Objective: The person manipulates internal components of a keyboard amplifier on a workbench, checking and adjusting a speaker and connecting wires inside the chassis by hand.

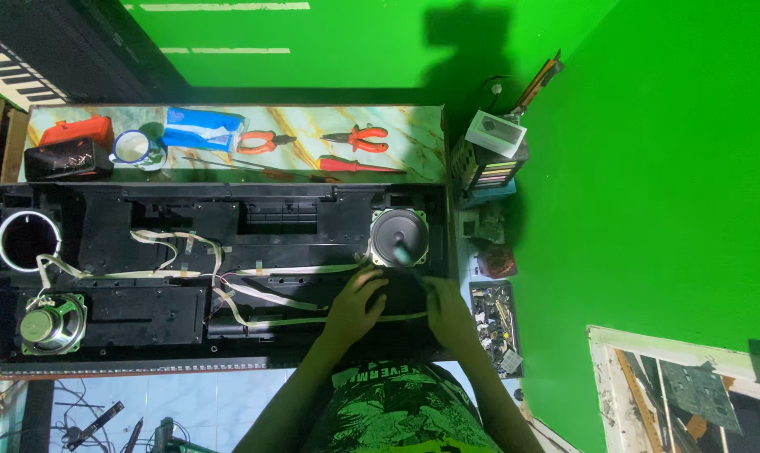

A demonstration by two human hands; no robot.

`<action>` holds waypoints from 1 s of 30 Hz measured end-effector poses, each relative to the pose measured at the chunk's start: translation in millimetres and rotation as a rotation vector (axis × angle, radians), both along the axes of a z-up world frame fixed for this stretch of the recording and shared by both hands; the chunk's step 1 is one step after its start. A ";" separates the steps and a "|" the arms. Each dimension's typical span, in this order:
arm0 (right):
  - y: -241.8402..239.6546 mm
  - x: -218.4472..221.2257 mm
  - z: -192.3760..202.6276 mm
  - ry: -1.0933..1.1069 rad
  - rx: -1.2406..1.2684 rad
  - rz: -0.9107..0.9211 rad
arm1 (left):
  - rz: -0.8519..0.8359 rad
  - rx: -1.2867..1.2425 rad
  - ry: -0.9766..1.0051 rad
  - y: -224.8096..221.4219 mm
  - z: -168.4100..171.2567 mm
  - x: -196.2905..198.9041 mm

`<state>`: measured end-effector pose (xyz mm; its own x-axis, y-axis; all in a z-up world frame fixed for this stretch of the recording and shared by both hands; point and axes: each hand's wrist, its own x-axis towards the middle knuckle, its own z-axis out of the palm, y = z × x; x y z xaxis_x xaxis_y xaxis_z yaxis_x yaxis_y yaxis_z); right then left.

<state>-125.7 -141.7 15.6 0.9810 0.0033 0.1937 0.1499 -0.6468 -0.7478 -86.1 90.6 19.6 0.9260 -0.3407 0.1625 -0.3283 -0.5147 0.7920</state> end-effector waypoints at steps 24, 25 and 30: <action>8.0 95.5 29.7 -0.085 -0.053 0.030 | 0.156 -0.210 -0.152 -5.6 27.7 59.4; 8.9 95.6 30.6 -0.012 -0.040 0.014 | 0.163 -0.213 -0.135 -5.8 28.6 63.0; 3.8 98.5 36.1 0.176 -0.044 -0.020 | 0.211 -0.212 0.022 -8.2 22.2 76.4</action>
